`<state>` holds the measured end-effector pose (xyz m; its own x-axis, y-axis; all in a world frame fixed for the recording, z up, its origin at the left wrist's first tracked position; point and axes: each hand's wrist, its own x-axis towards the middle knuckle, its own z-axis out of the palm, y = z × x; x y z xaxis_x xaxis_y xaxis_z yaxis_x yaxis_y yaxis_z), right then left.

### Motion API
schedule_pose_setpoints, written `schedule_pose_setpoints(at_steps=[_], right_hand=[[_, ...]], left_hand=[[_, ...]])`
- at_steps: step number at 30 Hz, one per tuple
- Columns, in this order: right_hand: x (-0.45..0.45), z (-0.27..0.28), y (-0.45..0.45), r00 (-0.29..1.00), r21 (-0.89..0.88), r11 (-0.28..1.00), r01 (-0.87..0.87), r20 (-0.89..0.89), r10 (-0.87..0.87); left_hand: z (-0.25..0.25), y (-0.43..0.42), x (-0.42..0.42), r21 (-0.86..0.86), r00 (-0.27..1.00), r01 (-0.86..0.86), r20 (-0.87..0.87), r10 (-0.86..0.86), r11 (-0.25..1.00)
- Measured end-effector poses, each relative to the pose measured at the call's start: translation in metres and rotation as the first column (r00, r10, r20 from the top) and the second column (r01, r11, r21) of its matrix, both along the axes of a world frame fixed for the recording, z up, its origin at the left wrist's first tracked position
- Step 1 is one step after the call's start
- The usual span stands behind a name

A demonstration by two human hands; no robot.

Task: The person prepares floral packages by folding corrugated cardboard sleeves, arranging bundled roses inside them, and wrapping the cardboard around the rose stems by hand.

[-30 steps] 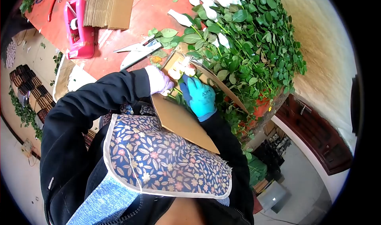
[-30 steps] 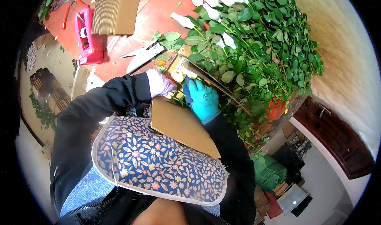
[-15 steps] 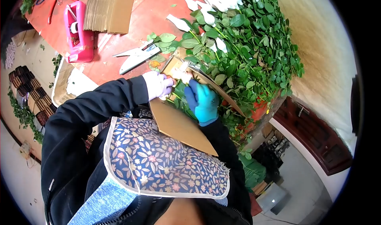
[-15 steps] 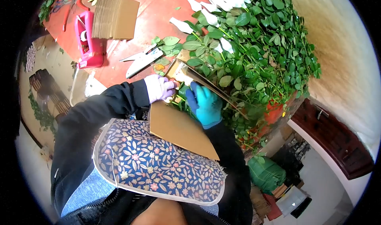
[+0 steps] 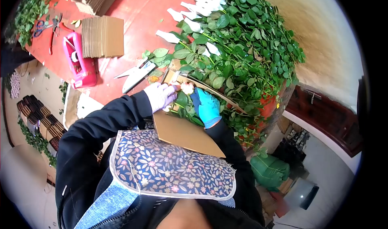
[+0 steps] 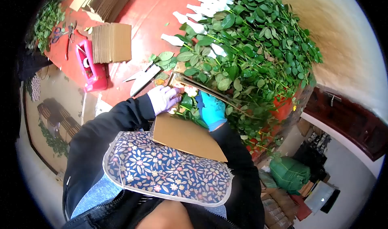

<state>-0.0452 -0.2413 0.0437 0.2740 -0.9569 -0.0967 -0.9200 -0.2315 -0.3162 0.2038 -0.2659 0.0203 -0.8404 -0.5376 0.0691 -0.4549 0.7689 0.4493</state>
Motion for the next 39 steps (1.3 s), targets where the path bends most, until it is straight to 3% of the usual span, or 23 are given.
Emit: schedule_pose_setpoints(at_steps=[5, 7, 8, 11, 13, 17, 19, 20, 21, 23, 24, 25, 27, 28, 29, 31, 32, 36, 39], right_hand=[[-0.005, 0.004, -0.002, 0.989, -0.047, 0.998, 0.047, 0.141, -0.039], [0.001, 0.021, -0.007, 0.999, -0.105, 0.994, -0.032, -0.012, 0.03], [0.002, 0.025, -0.008, 0.998, -0.165, 0.984, -0.066, -0.008, 0.066], [0.015, 0.019, -0.012, 0.964, -0.094, 0.991, -0.099, -0.256, 0.072], [0.022, 0.012, -0.015, 0.934, -0.066, 0.982, -0.179, -0.324, 0.149], [0.026, -0.005, -0.022, 0.931, 0.085, 0.978, -0.19, -0.3, 0.207], [0.021, -0.02, -0.017, 0.938, -0.123, 0.96, -0.25, -0.276, 0.208], [0.02, -0.023, -0.015, 0.945, -0.103, 0.964, -0.244, -0.249, 0.213], [0.018, -0.028, -0.015, 0.963, -0.224, 0.941, -0.253, -0.151, 0.223], [0.017, -0.029, -0.01, 0.974, -0.014, 0.977, -0.211, -0.084, 0.209], [0.017, -0.035, -0.011, 0.976, -0.194, 0.958, -0.213, 0.007, 0.219], [0.018, -0.041, -0.011, 0.98, -0.208, 0.959, -0.193, -0.002, 0.197], [0.022, -0.04, -0.011, 0.983, -0.171, 0.97, -0.174, -0.086, 0.161], [0.022, -0.055, -0.01, 0.989, -0.25, 0.957, -0.149, -0.026, 0.147], [0.022, -0.062, -0.011, 0.987, -0.346, 0.925, -0.156, -0.016, 0.16], [0.022, -0.06, -0.014, 0.983, -0.266, 0.946, -0.183, -0.046, 0.177], [0.02, -0.054, -0.016, 0.98, -0.143, 0.971, -0.193, 0.026, 0.199], [0.009, -0.04, -0.02, 0.971, -0.269, 0.933, -0.238, -0.048, 0.234], [-0.004, -0.011, -0.012, 0.947, -0.09, 0.944, -0.317, -0.076, 0.311]], left_hand=[[-0.009, -0.002, -0.003, 0.096, 1.0, -0.004, 0.024, 0.002, 0.995], [-0.005, -0.004, -0.003, 0.221, 1.0, -0.001, 0.026, -0.005, 0.975], [-0.006, -0.001, -0.002, 0.173, 1.0, -0.006, 0.014, 0.004, 0.985], [-0.012, 0.0, 0.003, 0.206, 0.994, 0.005, -0.108, 0.017, 0.979], [-0.008, -0.002, 0.002, 0.222, 0.997, 0.019, -0.078, -0.001, 0.975], [-0.008, -0.002, 0.001, 0.234, 1.0, 0.007, -0.026, -0.001, 0.972], [-0.004, -0.004, 0.0, 0.223, 1.0, 0.015, -0.008, -0.014, 0.975], [-0.001, -0.006, -0.001, 0.248, 1.0, 0.007, 0.017, -0.012, 0.969], [0.001, -0.008, -0.003, 0.272, 0.999, 0.003, 0.043, -0.016, 0.962], [0.004, -0.014, -0.005, 0.246, 0.999, 0.038, -0.021, -0.034, 0.969], [0.006, -0.018, -0.006, 0.224, 0.995, 0.048, -0.091, -0.028, 0.973], [0.006, -0.02, -0.005, 0.213, 0.993, 0.099, -0.081, -0.083, 0.972], [0.008, -0.024, -0.003, 0.128, 0.99, 0.035, -0.141, -0.017, 0.991], [0.01, -0.029, -0.005, 0.107, 0.974, 0.044, -0.228, -0.019, 0.993], [0.013, -0.03, -0.007, 0.105, 0.975, 0.091, -0.21, -0.067, 0.99], [0.015, -0.028, -0.012, 0.032, 0.998, 0.017, -0.059, -0.015, 0.999], [0.008, -0.027, -0.014, 0.1, 1.0, -0.014, 0.024, 0.012, 0.995], [-0.002, -0.034, -0.016, 0.331, 0.987, -0.054, -0.125, 0.1, 0.942], [-0.01, -0.053, -0.013, 0.426, 0.995, -0.001, -0.086, 0.041, 0.905]])
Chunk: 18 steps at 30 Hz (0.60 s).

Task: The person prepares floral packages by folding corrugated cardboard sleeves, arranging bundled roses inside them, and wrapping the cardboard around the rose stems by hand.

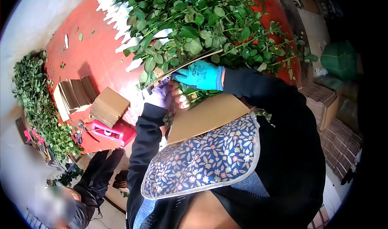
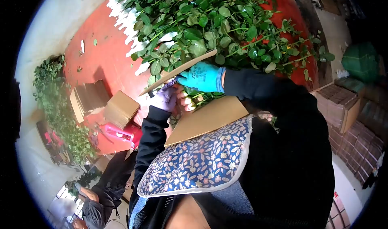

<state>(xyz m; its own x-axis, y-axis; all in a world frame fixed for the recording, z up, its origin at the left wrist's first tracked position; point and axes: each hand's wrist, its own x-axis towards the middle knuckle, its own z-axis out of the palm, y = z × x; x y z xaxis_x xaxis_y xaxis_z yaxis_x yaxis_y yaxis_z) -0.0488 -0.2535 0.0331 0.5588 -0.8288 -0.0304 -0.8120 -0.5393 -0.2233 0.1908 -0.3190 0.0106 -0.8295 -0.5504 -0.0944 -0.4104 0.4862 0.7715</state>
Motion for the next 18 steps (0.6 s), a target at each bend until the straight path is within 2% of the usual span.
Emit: schedule_pose_setpoints(at_steps=[2, 3, 4, 5, 8, 10, 11, 12, 13, 14, 15, 16, 18], right_hand=[[-0.001, -0.014, -0.003, 1.0, 0.045, 0.999, 0.008, -0.021, -0.007], [-0.002, -0.02, -0.004, 0.999, 0.097, 0.995, 0.019, -0.044, -0.015], [-0.001, -0.02, -0.004, 0.999, 0.086, 0.996, 0.016, -0.049, -0.012], [-0.002, -0.02, -0.005, 1.0, 0.108, 0.994, 0.025, -0.015, -0.024], [-0.002, -0.027, -0.008, 0.996, 0.113, 0.993, 0.045, 0.068, -0.053], [-0.004, -0.015, -0.008, 0.991, 0.206, 0.975, 0.08, 0.088, -0.1], [-0.003, -0.014, -0.009, 0.989, 0.235, 0.966, 0.108, 0.078, -0.13], [-0.002, -0.012, -0.01, 0.989, 0.231, 0.968, 0.103, 0.079, -0.124], [-0.002, -0.01, -0.012, 0.989, 0.255, 0.961, 0.104, 0.077, -0.127], [-0.002, -0.012, -0.016, 0.989, 0.292, 0.951, 0.101, 0.078, -0.129], [-0.004, -0.011, -0.014, 0.986, 0.289, 0.951, 0.106, 0.09, -0.137], [-0.006, -0.01, -0.011, 0.989, 0.28, 0.955, 0.094, 0.087, -0.123], [-0.011, -0.01, -0.005, 0.948, 0.133, 0.988, 0.08, 0.296, -0.117]], left_hand=[[-0.007, -0.008, 0.001, -0.228, 0.999, 0.044, 0.032, -0.038, 0.973], [-0.034, -0.013, 0.004, -0.168, 0.993, -0.004, -0.117, -0.016, 0.986], [-0.053, -0.018, 0.005, -0.178, 0.993, -0.008, -0.121, -0.013, 0.984], [-0.053, -0.025, 0.0, 0.162, 0.975, -0.058, -0.202, 0.09, 0.985], [-0.047, -0.03, 0.004, 0.561, 0.942, -0.086, -0.223, 0.25, 0.823], [-0.022, -0.028, 0.005, 0.367, 0.969, -0.091, -0.18, 0.167, 0.926], [-0.023, -0.023, 0.01, 0.524, 0.912, -0.161, -0.245, 0.328, 0.837], [-0.022, -0.021, 0.019, 0.52, 0.911, -0.166, -0.245, 0.332, 0.838], [-0.019, -0.022, 0.032, 0.265, 0.949, -0.144, -0.236, 0.209, 0.953], [-0.016, -0.022, 0.04, 0.005, 0.979, -0.096, -0.183, 0.095, 0.995], [-0.011, -0.015, 0.044, 0.07, 0.979, -0.176, -0.09, 0.182, 0.982], [-0.006, -0.009, 0.048, 0.062, 0.976, -0.189, -0.096, 0.194, 0.98], [0.02, 0.002, 0.047, -0.145, 0.984, -0.163, -0.099, 0.149, 0.976]])
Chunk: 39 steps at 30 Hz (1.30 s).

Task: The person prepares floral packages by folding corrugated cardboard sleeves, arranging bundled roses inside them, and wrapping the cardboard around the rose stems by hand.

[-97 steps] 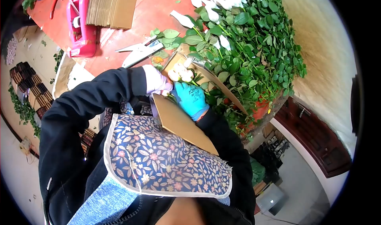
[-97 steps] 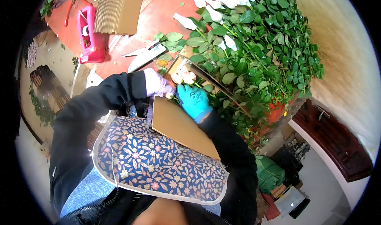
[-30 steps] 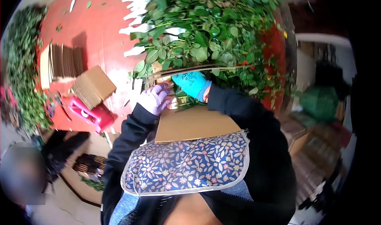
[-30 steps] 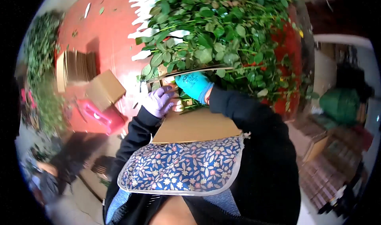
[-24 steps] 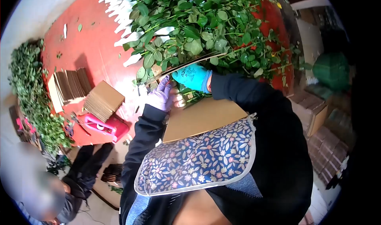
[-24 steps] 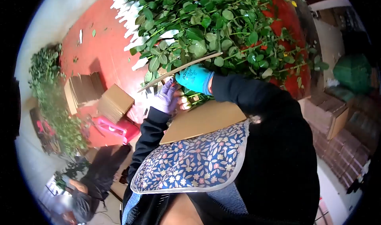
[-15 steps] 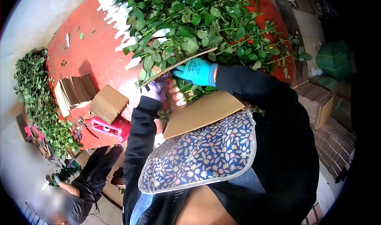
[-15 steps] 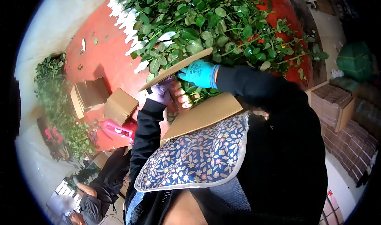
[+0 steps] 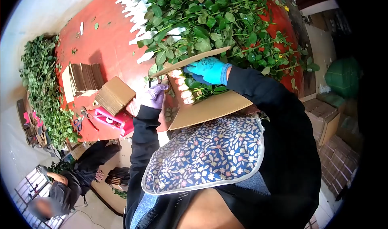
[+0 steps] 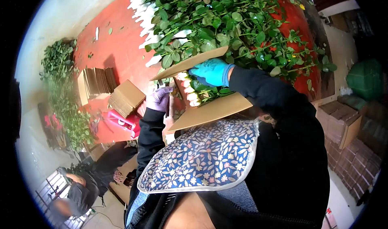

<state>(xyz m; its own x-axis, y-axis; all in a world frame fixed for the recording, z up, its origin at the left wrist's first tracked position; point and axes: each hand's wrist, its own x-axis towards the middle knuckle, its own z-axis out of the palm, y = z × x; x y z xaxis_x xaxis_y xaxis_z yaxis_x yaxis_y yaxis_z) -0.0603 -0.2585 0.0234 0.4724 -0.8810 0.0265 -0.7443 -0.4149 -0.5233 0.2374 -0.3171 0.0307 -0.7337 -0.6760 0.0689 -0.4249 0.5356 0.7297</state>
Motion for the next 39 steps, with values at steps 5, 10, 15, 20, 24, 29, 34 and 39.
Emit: schedule_pose_setpoints(at_steps=[5, 10, 15, 20, 24, 29, 34, 39], right_hand=[[-0.003, 0.007, -0.008, 0.997, 0.034, 0.998, 0.059, 0.045, -0.061], [0.003, 0.028, -0.009, 0.997, -0.007, 1.0, -0.019, -0.073, 0.019], [0.012, 0.02, -0.017, 0.995, 0.06, 0.995, -0.081, -0.05, 0.084], [-0.023, 0.005, -0.016, 0.968, 0.043, 0.997, -0.059, 0.248, 0.046], [-0.06, 0.069, 0.024, 0.842, -0.066, 0.934, 0.35, 0.459, -0.283], [-0.083, 0.072, 0.143, 0.155, 0.184, 0.416, 0.89, 0.737, -0.658], [-0.182, -0.101, 0.323, -0.611, 0.629, -0.065, 0.775, 0.718, -0.332], [-0.312, -0.259, 0.455, -0.93, 0.923, -0.135, 0.361, 0.346, -0.121]], left_hand=[[-0.032, 0.012, 0.008, 0.116, 0.998, -0.014, -0.053, 0.02, 0.993], [-0.038, 0.032, -0.006, 0.067, 0.99, 0.036, -0.137, -0.026, 0.997], [-0.059, 0.035, -0.031, 0.619, 0.976, 0.061, -0.203, 0.084, 0.783], [-0.097, -0.002, -0.039, -0.205, 0.99, 0.134, -0.017, -0.14, 0.97], [-0.095, -0.025, -0.03, -0.18, 0.985, 0.165, 0.08, -0.152, 0.97], [-0.086, -0.06, -0.021, 0.241, 0.966, 0.158, 0.164, -0.201, 0.957], [-0.109, -0.097, 0.037, 0.025, 0.959, 0.209, 0.19, -0.21, 0.978], [-0.112, -0.075, 0.143, 0.314, 0.912, -0.404, 0.07, 0.404, 0.859]])
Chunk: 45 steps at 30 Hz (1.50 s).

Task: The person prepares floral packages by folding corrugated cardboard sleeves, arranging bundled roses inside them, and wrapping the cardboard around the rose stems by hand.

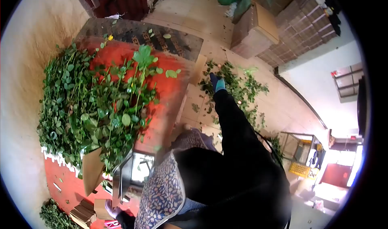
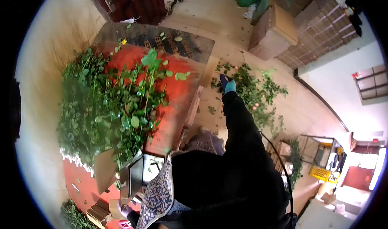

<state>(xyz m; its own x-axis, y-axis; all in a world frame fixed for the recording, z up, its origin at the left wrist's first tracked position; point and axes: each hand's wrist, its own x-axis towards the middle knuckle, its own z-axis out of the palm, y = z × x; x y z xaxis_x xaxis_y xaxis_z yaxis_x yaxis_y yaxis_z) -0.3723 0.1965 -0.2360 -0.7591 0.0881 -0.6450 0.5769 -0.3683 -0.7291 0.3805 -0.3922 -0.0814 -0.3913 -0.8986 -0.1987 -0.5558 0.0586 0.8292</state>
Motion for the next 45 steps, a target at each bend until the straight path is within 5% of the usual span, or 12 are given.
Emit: schedule_pose_setpoints(at_steps=[3, 4, 5, 16, 23, 30, 34, 37, 38, 42, 44, 45], right_hand=[[-0.052, 0.024, -0.017, 0.985, 0.641, 0.751, -0.159, 0.05, 0.167], [-0.067, 0.024, -0.021, 0.969, 0.81, 0.555, -0.19, 0.066, 0.237], [-0.083, 0.021, -0.023, 0.942, 0.884, 0.407, -0.23, 0.098, 0.32], [-0.145, 0.078, -0.035, 0.495, 0.474, 0.333, -0.815, 0.271, 0.825], [-0.144, 0.085, -0.016, 0.51, 0.512, 0.326, -0.795, 0.274, 0.815], [-0.159, 0.026, 0.006, 0.478, 0.889, 0.041, -0.457, 0.206, 0.854], [-0.173, 0.026, 0.016, 0.617, 0.684, 0.348, -0.641, 0.189, 0.764], [-0.177, 0.016, 0.034, 0.636, 0.652, 0.405, -0.641, 0.157, 0.755], [-0.17, 0.034, 0.04, 0.543, 0.719, 0.261, -0.644, 0.189, 0.818], [-0.151, 0.046, 0.14, 0.207, 0.93, -0.047, -0.363, 0.13, 0.97], [-0.116, 0.065, 0.191, 0.285, 0.857, -0.237, -0.457, 0.394, 0.874], [-0.091, 0.039, 0.263, 0.164, 0.917, -0.17, -0.361, 0.242, 0.956]], left_hand=[[0.019, 0.066, 0.012, -0.267, 0.966, 0.052, 0.259, 0.02, 0.962], [0.013, 0.091, 0.005, -0.129, 0.943, -0.264, 0.175, 0.284, 0.956], [0.006, 0.115, -0.001, -0.098, 0.913, -0.349, 0.19, 0.362, 0.932], [-0.097, 0.256, 0.007, 0.315, 0.861, -0.031, 0.491, -0.135, 0.949], [-0.129, 0.266, -0.015, 0.305, 0.899, 0.155, 0.351, -0.262, 0.94], [-0.12, 0.267, -0.089, 0.657, 0.991, -0.11, 0.13, 0.032, 0.746], [-0.122, 0.271, -0.096, 0.608, 0.982, -0.076, 0.181, -0.045, 0.79], [-0.152, 0.273, -0.062, 0.547, 0.97, 0.085, 0.146, -0.195, 0.833], [-0.164, 0.276, -0.052, 0.335, 0.929, 0.295, 0.121, -0.351, 0.895], [-0.178, 0.294, -0.039, 0.405, 0.904, 0.25, 0.229, -0.362, 0.879], [-0.184, 0.298, -0.04, 0.448, 0.884, 0.241, 0.265, -0.386, 0.861], [-0.188, 0.299, -0.043, 0.466, 0.875, 0.245, 0.272, -0.401, 0.85]])
